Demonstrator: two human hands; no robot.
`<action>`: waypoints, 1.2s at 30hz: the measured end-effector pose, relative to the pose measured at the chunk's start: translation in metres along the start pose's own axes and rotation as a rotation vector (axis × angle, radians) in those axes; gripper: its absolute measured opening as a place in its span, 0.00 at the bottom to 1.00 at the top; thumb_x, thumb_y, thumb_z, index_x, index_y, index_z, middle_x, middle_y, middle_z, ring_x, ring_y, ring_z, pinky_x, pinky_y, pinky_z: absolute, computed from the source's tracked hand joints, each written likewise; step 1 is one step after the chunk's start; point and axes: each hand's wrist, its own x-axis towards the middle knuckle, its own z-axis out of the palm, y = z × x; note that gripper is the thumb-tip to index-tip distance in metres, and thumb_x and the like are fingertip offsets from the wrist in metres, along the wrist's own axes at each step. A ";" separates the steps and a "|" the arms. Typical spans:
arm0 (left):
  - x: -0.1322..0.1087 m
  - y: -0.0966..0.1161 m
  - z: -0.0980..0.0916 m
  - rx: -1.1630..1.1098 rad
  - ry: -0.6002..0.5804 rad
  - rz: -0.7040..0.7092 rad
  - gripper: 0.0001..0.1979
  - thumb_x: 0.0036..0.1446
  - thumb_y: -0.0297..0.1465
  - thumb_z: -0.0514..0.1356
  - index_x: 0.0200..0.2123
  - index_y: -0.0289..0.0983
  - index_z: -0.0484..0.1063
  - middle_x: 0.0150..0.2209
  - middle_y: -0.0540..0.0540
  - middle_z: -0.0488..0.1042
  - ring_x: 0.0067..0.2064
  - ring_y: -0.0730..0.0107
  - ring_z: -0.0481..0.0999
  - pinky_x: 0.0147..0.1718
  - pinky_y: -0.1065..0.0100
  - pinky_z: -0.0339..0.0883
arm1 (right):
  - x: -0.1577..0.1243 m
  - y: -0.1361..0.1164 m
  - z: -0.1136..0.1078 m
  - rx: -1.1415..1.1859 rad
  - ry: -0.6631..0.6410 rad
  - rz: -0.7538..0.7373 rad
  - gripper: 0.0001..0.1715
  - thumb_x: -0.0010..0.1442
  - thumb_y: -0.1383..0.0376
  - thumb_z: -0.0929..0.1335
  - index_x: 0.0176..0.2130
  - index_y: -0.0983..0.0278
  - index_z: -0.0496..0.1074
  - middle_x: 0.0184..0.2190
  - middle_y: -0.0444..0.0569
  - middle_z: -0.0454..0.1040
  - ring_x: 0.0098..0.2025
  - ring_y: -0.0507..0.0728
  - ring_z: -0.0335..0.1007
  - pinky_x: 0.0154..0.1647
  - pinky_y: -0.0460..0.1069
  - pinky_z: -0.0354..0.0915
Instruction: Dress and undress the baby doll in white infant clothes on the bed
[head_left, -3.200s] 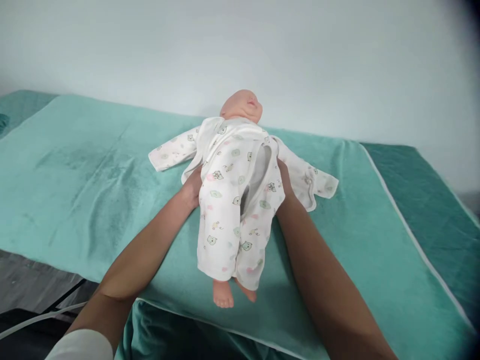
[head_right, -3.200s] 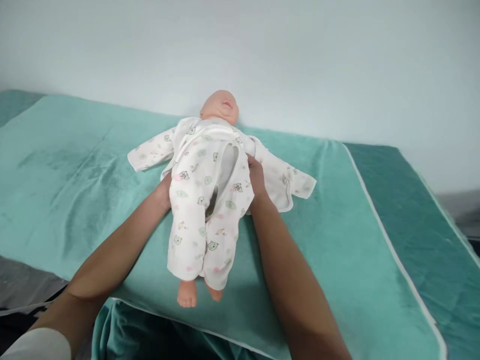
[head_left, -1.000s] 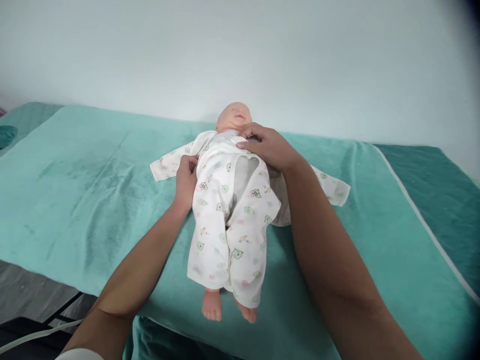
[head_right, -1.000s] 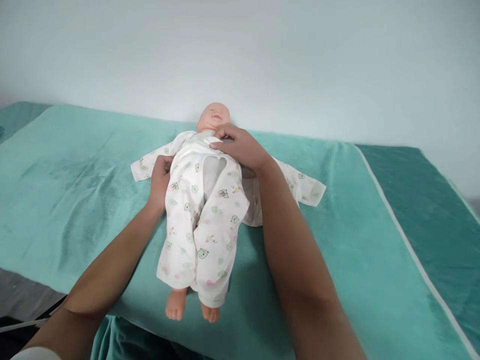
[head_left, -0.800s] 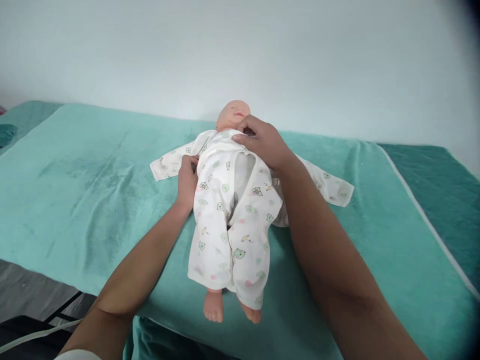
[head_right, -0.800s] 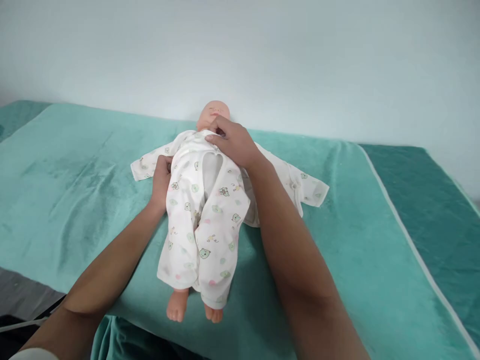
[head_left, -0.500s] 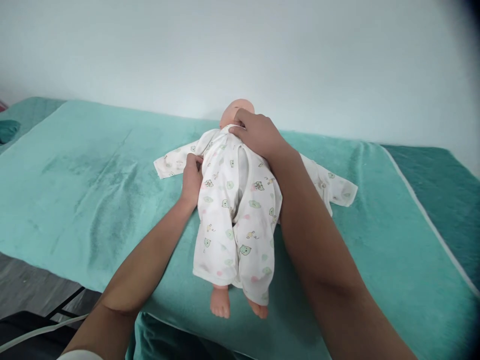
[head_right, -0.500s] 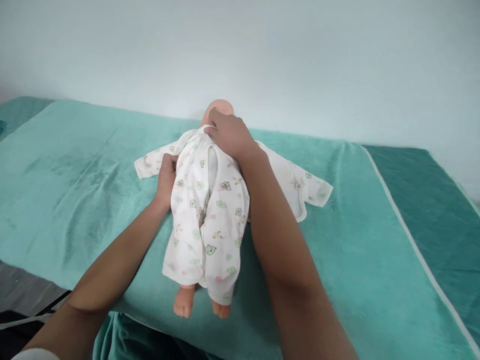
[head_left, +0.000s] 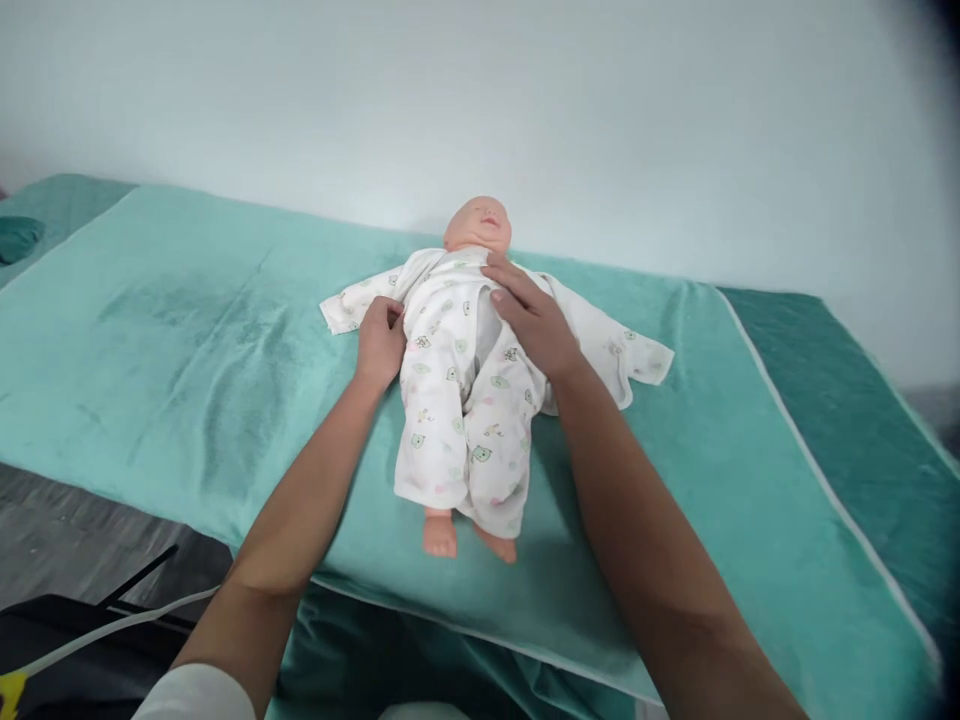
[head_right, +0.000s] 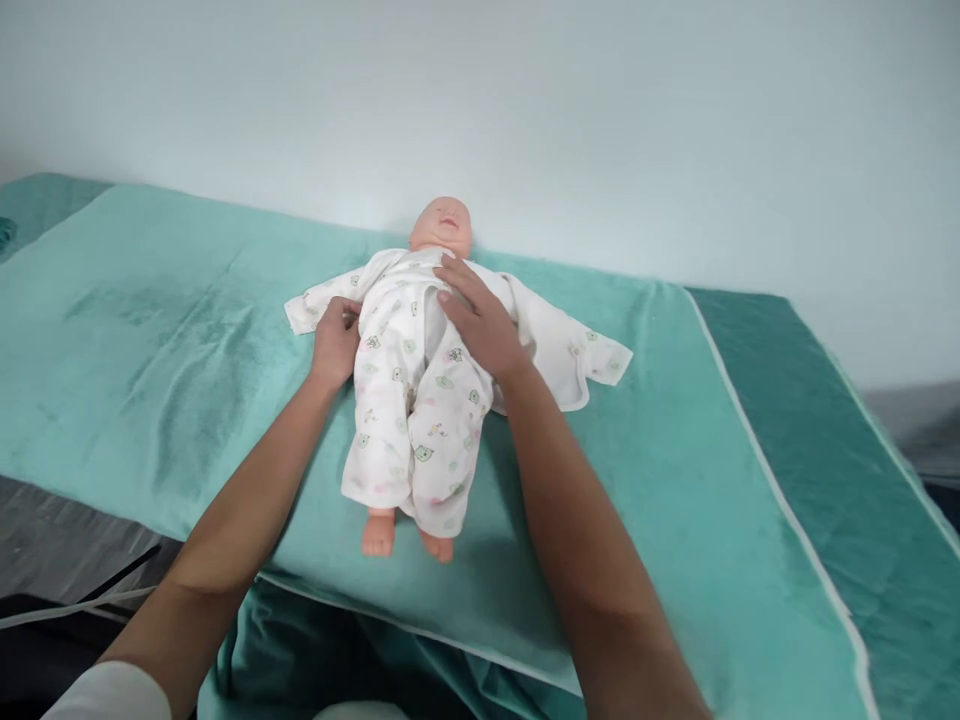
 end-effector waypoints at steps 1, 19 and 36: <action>-0.005 0.001 -0.001 -0.011 0.010 0.028 0.04 0.60 0.25 0.58 0.37 0.41 0.68 0.40 0.47 0.75 0.43 0.65 0.73 0.46 0.63 0.67 | -0.012 -0.003 0.002 -0.016 -0.001 -0.009 0.29 0.67 0.45 0.68 0.62 0.52 0.74 0.72 0.44 0.64 0.77 0.61 0.51 0.79 0.63 0.46; -0.180 0.009 -0.084 0.155 -0.468 0.426 0.12 0.63 0.29 0.63 0.50 0.42 0.73 0.48 0.44 0.77 0.51 0.60 0.77 0.52 0.58 0.70 | -0.242 -0.080 0.051 -0.161 0.124 -0.098 0.25 0.67 0.68 0.69 0.61 0.55 0.68 0.63 0.52 0.73 0.72 0.65 0.59 0.70 0.71 0.63; -0.215 0.001 -0.082 -0.029 -0.292 0.452 0.02 0.69 0.29 0.58 0.44 0.40 0.70 0.38 0.48 0.77 0.40 0.71 0.78 0.42 0.69 0.71 | -0.215 -0.118 0.065 -0.414 0.024 -0.332 0.12 0.66 0.75 0.67 0.45 0.60 0.69 0.39 0.46 0.77 0.43 0.56 0.73 0.68 0.63 0.63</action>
